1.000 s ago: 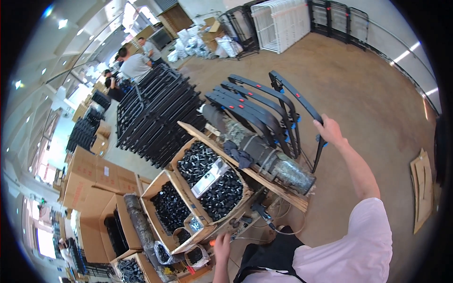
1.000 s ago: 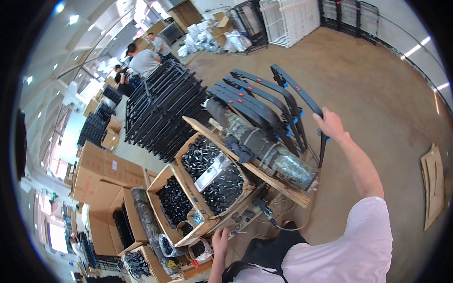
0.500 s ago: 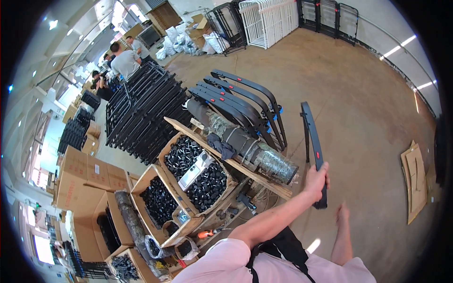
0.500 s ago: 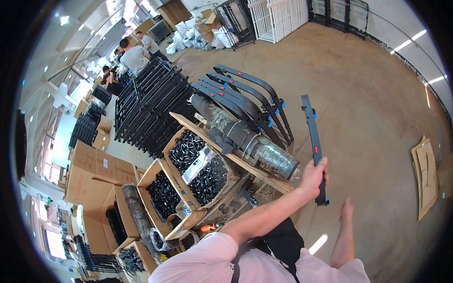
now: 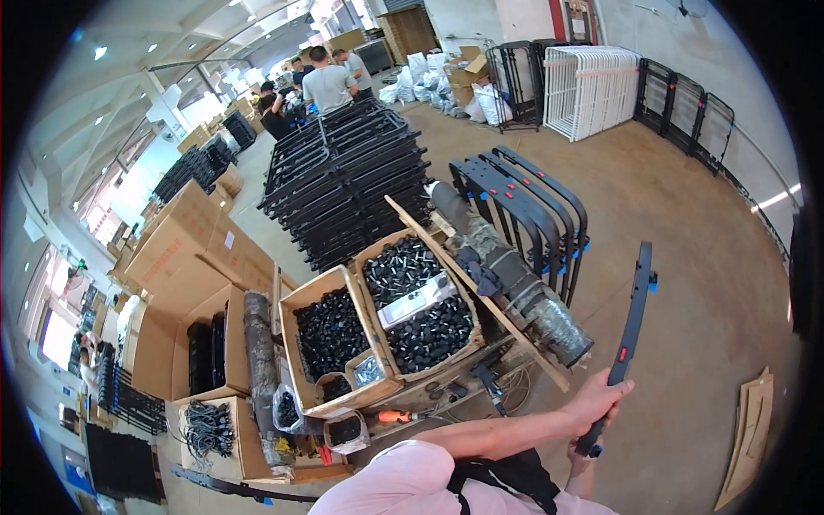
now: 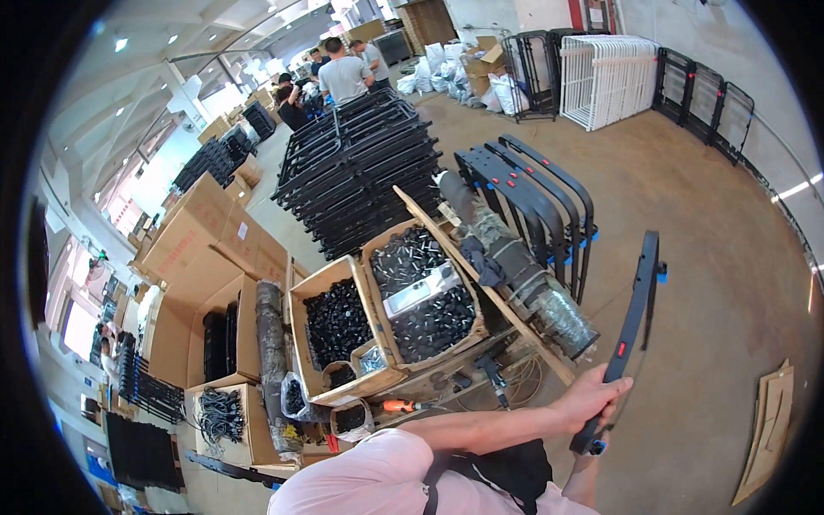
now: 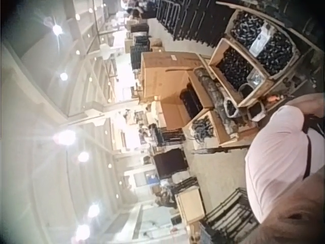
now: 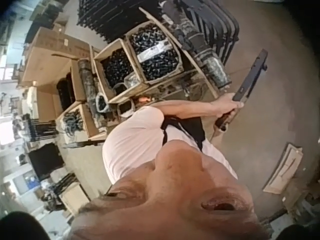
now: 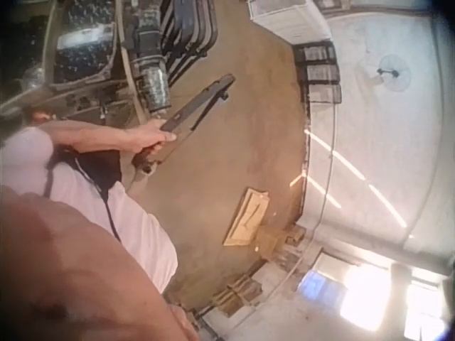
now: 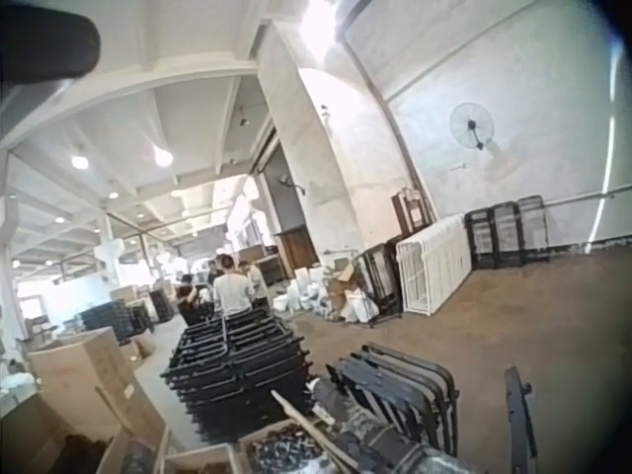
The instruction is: Assemble metal frames by attaching plastic housings and securing components with an electric screwdriver.
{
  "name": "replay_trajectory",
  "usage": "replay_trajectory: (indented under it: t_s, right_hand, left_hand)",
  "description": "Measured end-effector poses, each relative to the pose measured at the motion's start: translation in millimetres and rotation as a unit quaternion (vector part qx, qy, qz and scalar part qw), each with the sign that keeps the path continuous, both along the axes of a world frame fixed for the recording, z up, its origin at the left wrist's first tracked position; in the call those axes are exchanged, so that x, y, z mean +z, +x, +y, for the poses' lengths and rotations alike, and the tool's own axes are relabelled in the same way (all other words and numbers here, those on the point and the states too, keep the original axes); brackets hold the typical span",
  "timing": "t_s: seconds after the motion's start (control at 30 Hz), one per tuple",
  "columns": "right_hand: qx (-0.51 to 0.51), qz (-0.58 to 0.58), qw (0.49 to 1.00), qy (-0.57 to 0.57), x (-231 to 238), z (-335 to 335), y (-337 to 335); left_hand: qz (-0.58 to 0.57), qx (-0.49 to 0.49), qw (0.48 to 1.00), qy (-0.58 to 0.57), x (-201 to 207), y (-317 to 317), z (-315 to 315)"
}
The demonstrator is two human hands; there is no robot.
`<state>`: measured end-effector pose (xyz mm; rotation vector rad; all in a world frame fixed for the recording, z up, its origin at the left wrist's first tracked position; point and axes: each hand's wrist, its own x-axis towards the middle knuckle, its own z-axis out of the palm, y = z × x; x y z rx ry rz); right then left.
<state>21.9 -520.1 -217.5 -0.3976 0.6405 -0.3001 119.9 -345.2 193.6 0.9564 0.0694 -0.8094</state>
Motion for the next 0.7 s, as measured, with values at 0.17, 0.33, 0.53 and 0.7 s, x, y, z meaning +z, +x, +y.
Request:
replay_trajectory:
  t_s: [0.17, 0.33, 0.53, 0.7]
  right_hand:
    - [0.137, -0.037, 0.989, -0.028, 110, -6, 38]
    - [0.105, -0.072, 0.988, -0.088, 313, 117, 57]
    - [0.117, -0.183, 0.968, -0.126, 374, 109, 108]
    - [0.192, -0.120, 0.927, -0.299, 368, 151, 132]
  left_hand:
    - [-0.080, 0.041, 0.993, -0.076, 36, -8, 152]
    - [-0.143, 0.198, 0.970, 0.006, 71, -79, 359]
    - [-0.137, 0.574, 0.755, 0.286, -30, -159, 542]
    - [-0.015, 0.678, 0.638, 0.364, -113, -255, 681]
